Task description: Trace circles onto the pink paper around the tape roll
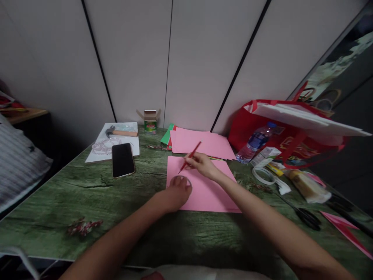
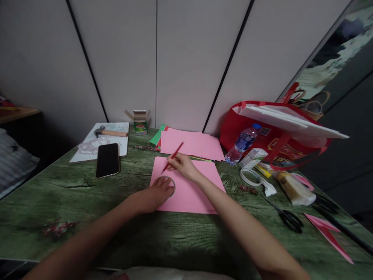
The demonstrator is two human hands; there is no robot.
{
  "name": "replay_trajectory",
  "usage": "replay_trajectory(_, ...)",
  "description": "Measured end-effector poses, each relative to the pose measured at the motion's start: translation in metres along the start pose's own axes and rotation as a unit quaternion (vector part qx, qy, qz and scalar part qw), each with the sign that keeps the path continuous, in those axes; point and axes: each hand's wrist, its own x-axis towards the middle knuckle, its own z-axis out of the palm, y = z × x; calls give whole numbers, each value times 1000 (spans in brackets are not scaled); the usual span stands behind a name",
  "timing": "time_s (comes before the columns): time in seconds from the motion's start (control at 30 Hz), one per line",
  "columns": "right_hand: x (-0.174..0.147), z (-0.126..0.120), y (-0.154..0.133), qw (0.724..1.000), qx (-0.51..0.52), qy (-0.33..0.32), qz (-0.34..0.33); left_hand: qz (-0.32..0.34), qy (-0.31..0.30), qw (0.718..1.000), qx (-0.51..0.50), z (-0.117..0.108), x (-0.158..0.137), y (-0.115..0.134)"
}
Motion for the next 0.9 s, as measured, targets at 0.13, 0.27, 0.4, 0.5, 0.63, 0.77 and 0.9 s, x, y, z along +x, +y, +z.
replay_trajectory(0.13, 21, 37, 0, 988, -112, -105, -32, -24, -11, 1000, -9, 6, 0, 6)
replay_trajectory(0.27, 23, 50, -8, 938, -277, -198, -59, -38, -6, 999, -16, 13, 1, 9)
replay_trajectory(0.4, 22, 52, -12, 911, -333, -237, -54, -46, 23, 998, -23, 15, 1, 11)
replay_trajectory(0.5, 24, 54, -10, 907, -353, -225, -52, -47, 24, 998, -30, 14, 2, 12)
replay_trajectory(0.63, 31, 56, -5, 910, -369, -184, -42, -49, -9, 999, -19, 10, 2, 12)
replay_trajectory(0.77, 41, 51, 5, 915, -375, -143, -37, -52, -1, 999, -11, 8, 1, 11)
replay_trajectory(0.9, 47, 38, 13, 919, -381, -94, -31, -54, 18, 998, -21, 11, 1, 12)
